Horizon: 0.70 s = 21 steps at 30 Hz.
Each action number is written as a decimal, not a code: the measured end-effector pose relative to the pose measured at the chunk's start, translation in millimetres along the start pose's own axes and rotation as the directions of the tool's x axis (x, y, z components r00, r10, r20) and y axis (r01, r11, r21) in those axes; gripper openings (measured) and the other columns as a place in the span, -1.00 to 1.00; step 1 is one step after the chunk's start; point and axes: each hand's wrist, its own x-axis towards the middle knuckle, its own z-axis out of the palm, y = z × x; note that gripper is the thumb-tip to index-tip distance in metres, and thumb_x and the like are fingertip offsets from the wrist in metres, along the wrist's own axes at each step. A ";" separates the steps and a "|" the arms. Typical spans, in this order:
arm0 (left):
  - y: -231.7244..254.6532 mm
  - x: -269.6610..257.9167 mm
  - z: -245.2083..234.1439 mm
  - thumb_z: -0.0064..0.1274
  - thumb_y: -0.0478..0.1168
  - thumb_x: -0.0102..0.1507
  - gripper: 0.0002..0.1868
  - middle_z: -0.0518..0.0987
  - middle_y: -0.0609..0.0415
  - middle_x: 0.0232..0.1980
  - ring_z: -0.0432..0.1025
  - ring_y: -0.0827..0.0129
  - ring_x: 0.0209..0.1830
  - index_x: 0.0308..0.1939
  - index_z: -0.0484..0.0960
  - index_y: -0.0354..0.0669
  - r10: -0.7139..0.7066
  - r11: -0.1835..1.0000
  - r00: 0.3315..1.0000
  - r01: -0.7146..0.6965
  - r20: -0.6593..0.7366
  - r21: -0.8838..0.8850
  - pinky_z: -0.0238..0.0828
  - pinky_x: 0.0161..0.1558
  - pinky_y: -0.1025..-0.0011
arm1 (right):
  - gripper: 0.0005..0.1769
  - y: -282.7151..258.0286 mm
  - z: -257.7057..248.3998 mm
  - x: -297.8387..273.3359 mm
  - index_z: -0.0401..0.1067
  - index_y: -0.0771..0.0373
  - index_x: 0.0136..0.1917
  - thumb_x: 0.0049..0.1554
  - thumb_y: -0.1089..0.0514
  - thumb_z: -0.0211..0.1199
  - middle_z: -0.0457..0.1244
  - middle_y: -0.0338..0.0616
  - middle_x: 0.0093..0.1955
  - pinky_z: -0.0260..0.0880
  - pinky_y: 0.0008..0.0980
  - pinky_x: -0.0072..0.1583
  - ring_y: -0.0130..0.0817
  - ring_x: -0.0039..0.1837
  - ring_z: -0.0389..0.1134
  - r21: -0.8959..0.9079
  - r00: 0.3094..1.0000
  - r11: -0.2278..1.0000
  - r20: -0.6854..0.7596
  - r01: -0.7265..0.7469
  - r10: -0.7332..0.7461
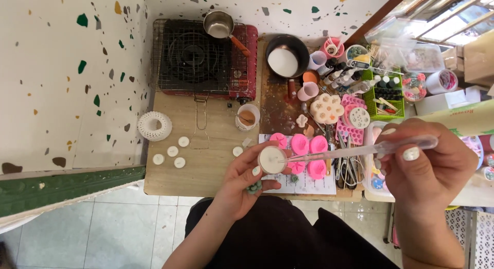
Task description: Making a succulent-shaped candle by assembling components and adding wax details.
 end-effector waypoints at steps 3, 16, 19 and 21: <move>-1.7 -5.4 3.0 0.14 -0.16 0.36 -0.29 0.48 -0.20 0.39 0.48 0.01 0.29 0.53 0.24 -0.30 0.011 0.999 1.000 -0.012 0.007 0.041 0.60 0.08 0.32 | -0.61 -2.7 -5.8 -6.4 0.43 0.55 0.07 0.36 0.08 0.34 0.31 0.01 -0.14 0.28 -0.52 -0.20 -0.42 -0.24 0.29 -0.047 0.999 0.999 0.022 -0.025 0.026; -1.5 -15.8 12.5 0.22 -0.13 0.32 -0.23 0.48 -0.17 0.40 0.46 -0.04 0.35 0.53 0.25 -0.30 0.031 0.997 0.999 -0.033 0.026 0.073 0.60 0.12 0.28 | -0.64 -13.8 -0.5 -13.6 0.46 0.55 0.02 0.32 0.11 0.34 0.33 -0.02 -0.19 0.25 -0.57 -0.25 -0.49 -0.31 0.28 -0.144 0.997 0.989 0.073 -0.029 0.040; -0.6 -16.9 14.3 0.21 -0.14 0.33 -0.25 0.48 -0.16 0.40 0.46 -0.04 0.36 0.52 0.25 -0.30 0.034 0.996 0.999 -0.036 0.030 0.082 0.59 0.14 0.29 | -0.66 -19.9 4.4 -13.9 0.46 0.55 0.04 0.31 0.13 0.34 0.33 -0.02 -0.19 0.24 -0.57 -0.25 -0.51 -0.31 0.27 -0.181 0.996 0.982 0.061 -0.051 0.063; -2.1 -16.8 13.4 0.20 -0.15 0.33 -0.26 0.49 -0.16 0.39 0.46 -0.04 0.35 0.52 0.25 -0.30 0.031 0.997 0.999 -0.033 0.030 0.072 0.59 0.13 0.28 | -0.67 -21.4 3.6 -15.4 0.47 0.55 0.04 0.31 0.14 0.34 0.33 -0.03 -0.21 0.24 -0.57 -0.25 -0.51 -0.32 0.27 -0.185 0.996 0.981 0.054 -0.063 0.074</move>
